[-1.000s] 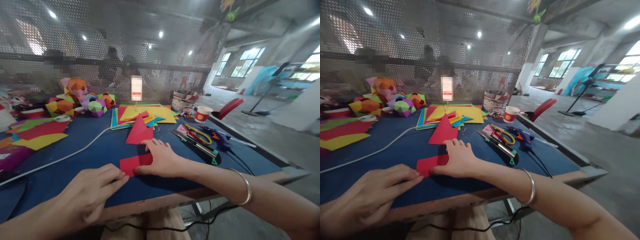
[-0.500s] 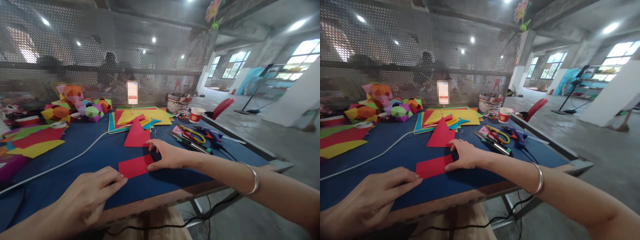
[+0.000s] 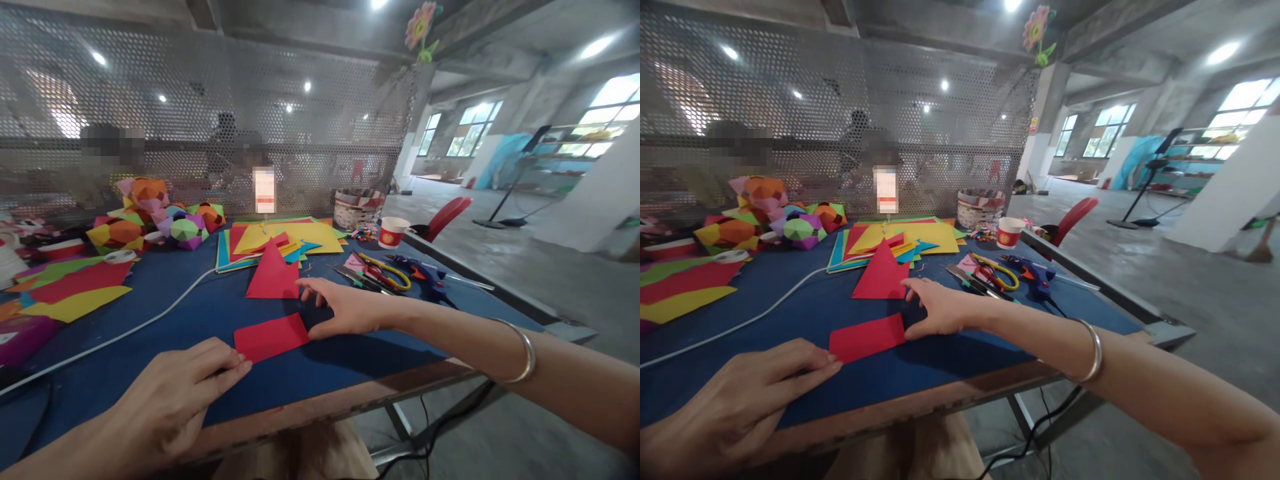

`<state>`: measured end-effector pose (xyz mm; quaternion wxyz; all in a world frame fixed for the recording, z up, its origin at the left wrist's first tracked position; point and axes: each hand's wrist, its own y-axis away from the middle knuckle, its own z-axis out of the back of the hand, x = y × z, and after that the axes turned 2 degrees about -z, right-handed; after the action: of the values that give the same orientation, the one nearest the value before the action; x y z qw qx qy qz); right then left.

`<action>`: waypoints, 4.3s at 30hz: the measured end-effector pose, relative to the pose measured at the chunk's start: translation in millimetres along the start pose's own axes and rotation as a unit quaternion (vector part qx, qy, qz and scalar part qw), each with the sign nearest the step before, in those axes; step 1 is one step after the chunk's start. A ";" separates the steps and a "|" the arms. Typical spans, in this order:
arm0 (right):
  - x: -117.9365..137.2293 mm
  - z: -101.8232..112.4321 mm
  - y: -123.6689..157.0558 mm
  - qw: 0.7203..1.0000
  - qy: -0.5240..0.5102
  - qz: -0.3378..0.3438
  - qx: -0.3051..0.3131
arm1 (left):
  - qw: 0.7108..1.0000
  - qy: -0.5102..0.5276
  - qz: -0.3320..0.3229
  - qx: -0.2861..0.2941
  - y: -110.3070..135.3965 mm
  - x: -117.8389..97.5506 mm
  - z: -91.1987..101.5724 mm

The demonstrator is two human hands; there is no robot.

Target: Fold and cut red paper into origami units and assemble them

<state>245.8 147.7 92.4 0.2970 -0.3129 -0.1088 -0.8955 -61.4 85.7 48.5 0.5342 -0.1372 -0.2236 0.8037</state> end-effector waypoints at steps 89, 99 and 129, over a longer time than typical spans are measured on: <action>8.8 -29.9 -23.4 0.905 0.099 0.324 -0.256 | 0.665 0.627 0.407 0.006 -79.9 32.3 0.2; 7.6 -23.1 -23.1 0.856 0.190 0.367 -0.310 | 0.635 0.629 0.442 -0.077 -77.2 43.0 -2.0; 14.9 -23.3 -8.1 0.818 0.255 0.443 -0.264 | 0.638 0.647 0.417 -0.003 -77.8 36.8 10.3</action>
<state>220.1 138.3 83.4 0.5847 -0.1540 0.3618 -0.7096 -18.6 143.0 97.4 0.1499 -0.7021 0.2580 0.6466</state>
